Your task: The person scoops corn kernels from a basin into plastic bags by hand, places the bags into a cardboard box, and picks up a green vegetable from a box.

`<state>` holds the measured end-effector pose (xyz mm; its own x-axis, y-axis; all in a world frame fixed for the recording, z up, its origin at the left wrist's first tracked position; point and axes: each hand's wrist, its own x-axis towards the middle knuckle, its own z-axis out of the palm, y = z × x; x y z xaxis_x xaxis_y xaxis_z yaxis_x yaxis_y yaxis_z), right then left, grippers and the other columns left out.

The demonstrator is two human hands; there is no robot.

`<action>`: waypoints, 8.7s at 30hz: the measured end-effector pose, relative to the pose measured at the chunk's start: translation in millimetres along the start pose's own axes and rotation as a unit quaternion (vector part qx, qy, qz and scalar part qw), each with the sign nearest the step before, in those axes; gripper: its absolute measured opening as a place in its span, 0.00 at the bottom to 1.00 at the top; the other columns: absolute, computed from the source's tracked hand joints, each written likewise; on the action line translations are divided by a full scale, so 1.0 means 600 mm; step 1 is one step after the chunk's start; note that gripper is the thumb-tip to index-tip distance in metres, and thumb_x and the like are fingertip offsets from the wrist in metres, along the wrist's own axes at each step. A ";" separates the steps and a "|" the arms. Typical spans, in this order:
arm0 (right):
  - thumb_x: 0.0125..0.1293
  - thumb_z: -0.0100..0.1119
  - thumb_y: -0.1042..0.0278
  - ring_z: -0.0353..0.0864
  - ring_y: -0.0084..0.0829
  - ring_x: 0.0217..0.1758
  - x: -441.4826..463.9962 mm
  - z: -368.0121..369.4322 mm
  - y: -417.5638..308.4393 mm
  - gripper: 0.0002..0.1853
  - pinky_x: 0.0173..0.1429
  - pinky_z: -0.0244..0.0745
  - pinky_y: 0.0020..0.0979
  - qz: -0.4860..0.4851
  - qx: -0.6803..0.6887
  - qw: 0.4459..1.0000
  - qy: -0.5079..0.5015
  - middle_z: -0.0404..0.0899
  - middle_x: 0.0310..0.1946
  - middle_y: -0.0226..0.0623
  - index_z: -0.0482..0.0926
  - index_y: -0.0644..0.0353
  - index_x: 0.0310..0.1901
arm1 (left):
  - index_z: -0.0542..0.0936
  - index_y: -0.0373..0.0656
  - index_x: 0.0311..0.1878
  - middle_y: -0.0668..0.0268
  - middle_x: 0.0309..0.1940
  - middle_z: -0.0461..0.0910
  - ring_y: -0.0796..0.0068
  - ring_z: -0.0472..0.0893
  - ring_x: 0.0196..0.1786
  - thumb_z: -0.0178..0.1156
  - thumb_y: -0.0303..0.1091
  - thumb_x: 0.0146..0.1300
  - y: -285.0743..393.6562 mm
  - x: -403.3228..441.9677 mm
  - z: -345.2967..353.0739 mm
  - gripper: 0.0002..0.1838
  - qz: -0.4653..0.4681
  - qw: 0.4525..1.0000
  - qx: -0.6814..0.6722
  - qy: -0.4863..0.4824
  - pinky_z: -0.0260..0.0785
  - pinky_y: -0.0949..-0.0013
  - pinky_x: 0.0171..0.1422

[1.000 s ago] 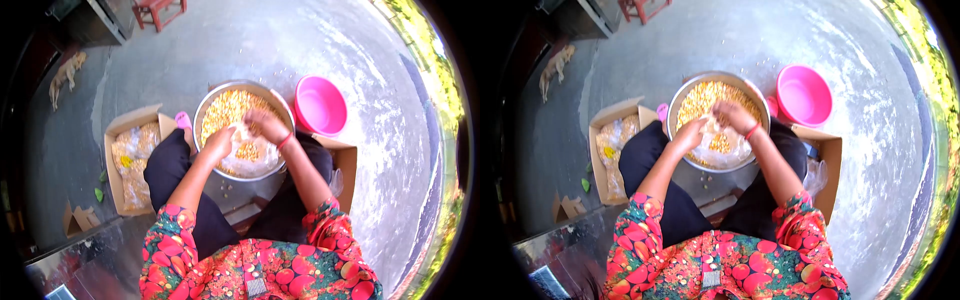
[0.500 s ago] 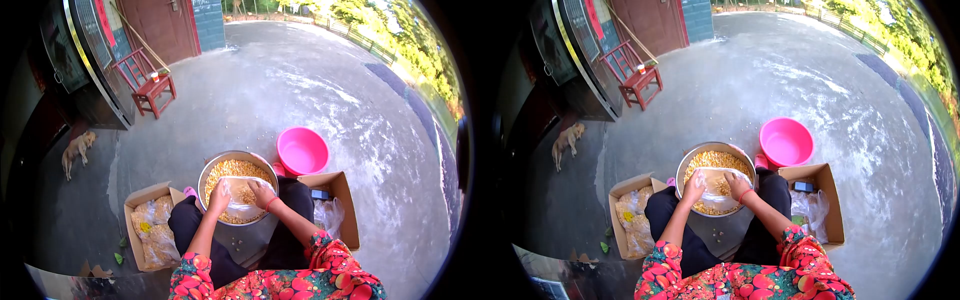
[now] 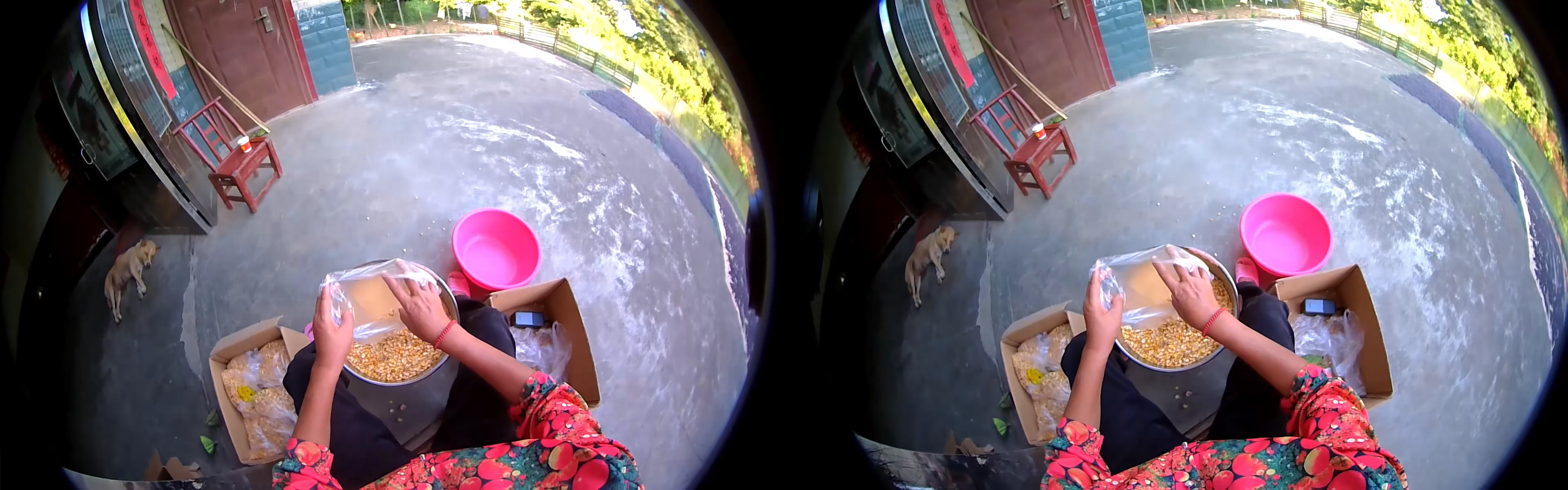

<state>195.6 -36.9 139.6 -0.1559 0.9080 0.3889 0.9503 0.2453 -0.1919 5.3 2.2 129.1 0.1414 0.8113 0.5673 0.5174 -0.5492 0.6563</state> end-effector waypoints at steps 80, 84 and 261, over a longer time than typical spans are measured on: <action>0.51 0.52 0.67 0.77 0.47 0.35 0.079 0.212 0.118 0.14 0.42 0.70 0.43 0.069 0.171 0.953 -0.239 0.77 0.30 0.48 0.75 0.53 0.42 | 0.75 0.38 0.41 0.53 0.33 0.78 0.60 0.79 0.37 0.53 0.31 0.55 -0.086 0.055 0.076 0.11 -0.171 0.974 -0.049 -0.137 0.70 0.63 0.40; 0.52 0.56 0.69 0.78 0.39 0.32 0.085 0.207 0.131 0.20 0.43 0.69 0.37 -0.029 0.170 0.970 -0.170 0.78 0.26 0.44 0.69 0.54 0.49 | 0.75 0.37 0.45 0.68 0.35 0.78 0.82 0.75 0.35 0.52 0.32 0.61 -0.049 -0.006 -0.038 0.12 -0.298 0.886 -0.337 -0.109 0.67 0.79 0.39; 0.45 0.53 0.63 0.65 0.31 0.12 -0.220 0.189 -0.523 0.12 0.15 0.62 0.31 -0.214 0.441 0.495 -0.717 0.67 0.16 0.40 0.72 0.66 0.22 | 0.74 0.32 0.41 0.53 0.35 0.77 0.62 0.74 0.38 0.47 0.35 0.62 0.101 -0.531 -0.320 0.14 -0.435 0.888 0.121 0.080 0.66 0.67 0.43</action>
<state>-112.8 -195.3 46.2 -0.9245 -0.1408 -0.3542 0.3580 -0.0025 -0.9337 -170.8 -327.9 83.7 -0.5132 0.8579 -0.0271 0.5414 0.3480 0.7654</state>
